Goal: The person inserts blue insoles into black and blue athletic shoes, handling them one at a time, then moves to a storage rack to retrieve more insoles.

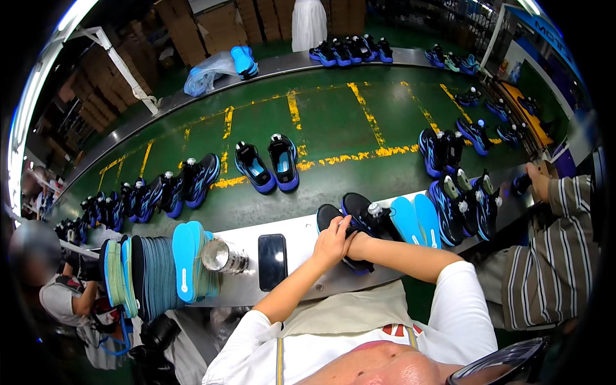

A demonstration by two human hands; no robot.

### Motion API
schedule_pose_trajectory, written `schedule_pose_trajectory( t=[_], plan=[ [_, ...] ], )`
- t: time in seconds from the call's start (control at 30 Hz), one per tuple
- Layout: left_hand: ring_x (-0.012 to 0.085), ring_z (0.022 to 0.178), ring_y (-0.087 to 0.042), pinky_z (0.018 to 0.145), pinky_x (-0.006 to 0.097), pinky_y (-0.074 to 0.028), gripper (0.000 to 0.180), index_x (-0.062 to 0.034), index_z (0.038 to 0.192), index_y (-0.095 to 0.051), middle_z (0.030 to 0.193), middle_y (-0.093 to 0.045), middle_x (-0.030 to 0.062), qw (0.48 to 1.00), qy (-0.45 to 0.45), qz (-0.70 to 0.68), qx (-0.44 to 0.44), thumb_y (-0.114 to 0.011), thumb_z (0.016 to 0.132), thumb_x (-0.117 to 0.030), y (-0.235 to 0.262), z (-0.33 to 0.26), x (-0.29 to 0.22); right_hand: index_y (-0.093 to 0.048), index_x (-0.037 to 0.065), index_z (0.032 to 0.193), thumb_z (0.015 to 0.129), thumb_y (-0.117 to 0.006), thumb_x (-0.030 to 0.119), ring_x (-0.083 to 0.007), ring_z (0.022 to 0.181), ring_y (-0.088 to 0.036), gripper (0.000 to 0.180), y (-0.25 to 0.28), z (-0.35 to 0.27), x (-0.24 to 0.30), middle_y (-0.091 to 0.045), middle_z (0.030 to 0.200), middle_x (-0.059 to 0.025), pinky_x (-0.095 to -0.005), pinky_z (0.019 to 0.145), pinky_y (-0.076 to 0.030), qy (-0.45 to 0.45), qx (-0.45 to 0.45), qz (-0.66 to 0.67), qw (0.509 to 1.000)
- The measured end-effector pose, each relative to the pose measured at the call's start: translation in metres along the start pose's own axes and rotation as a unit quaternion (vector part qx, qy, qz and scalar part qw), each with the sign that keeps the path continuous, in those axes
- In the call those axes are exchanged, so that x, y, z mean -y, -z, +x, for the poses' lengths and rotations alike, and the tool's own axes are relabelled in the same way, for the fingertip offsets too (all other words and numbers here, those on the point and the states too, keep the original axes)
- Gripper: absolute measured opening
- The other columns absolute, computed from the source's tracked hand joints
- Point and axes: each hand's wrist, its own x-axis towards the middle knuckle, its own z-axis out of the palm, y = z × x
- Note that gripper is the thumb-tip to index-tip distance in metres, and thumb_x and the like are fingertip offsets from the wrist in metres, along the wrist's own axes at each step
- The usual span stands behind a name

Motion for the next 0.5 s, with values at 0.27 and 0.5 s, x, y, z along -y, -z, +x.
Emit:
schedule_pose_trajectory(
  t=[0.27,0.5],
  plan=[
    [0.0347,0.094,-0.047,0.08,0.036,-0.04,0.044,-0.0049,0.114,-0.039,0.108,-0.042,0.0189,0.984,0.095,-0.149,0.034,-0.057,0.077,-0.021,-0.008,0.006,0.014,-0.055,0.001,0.104,0.077,-0.042,0.017,-0.0255,0.102,-0.048,0.034,0.087,-0.016,-0.032,-0.052,0.11,-0.0156,-0.0362,0.09,-0.032,0.066,-0.016,-0.103,0.992],
    [0.0324,0.074,-0.051,0.063,0.034,-0.045,0.027,-0.0012,0.097,-0.049,0.093,-0.043,0.0164,0.998,0.005,-0.053,-0.033,-0.061,0.074,-0.009,-0.006,0.013,0.003,-0.056,0.003,0.096,0.077,-0.041,0.013,-0.0223,0.092,-0.052,0.027,0.091,-0.042,-0.041,-0.056,0.098,-0.0106,-0.0335,0.088,-0.033,0.041,-0.025,-0.024,0.999]
  ],
)
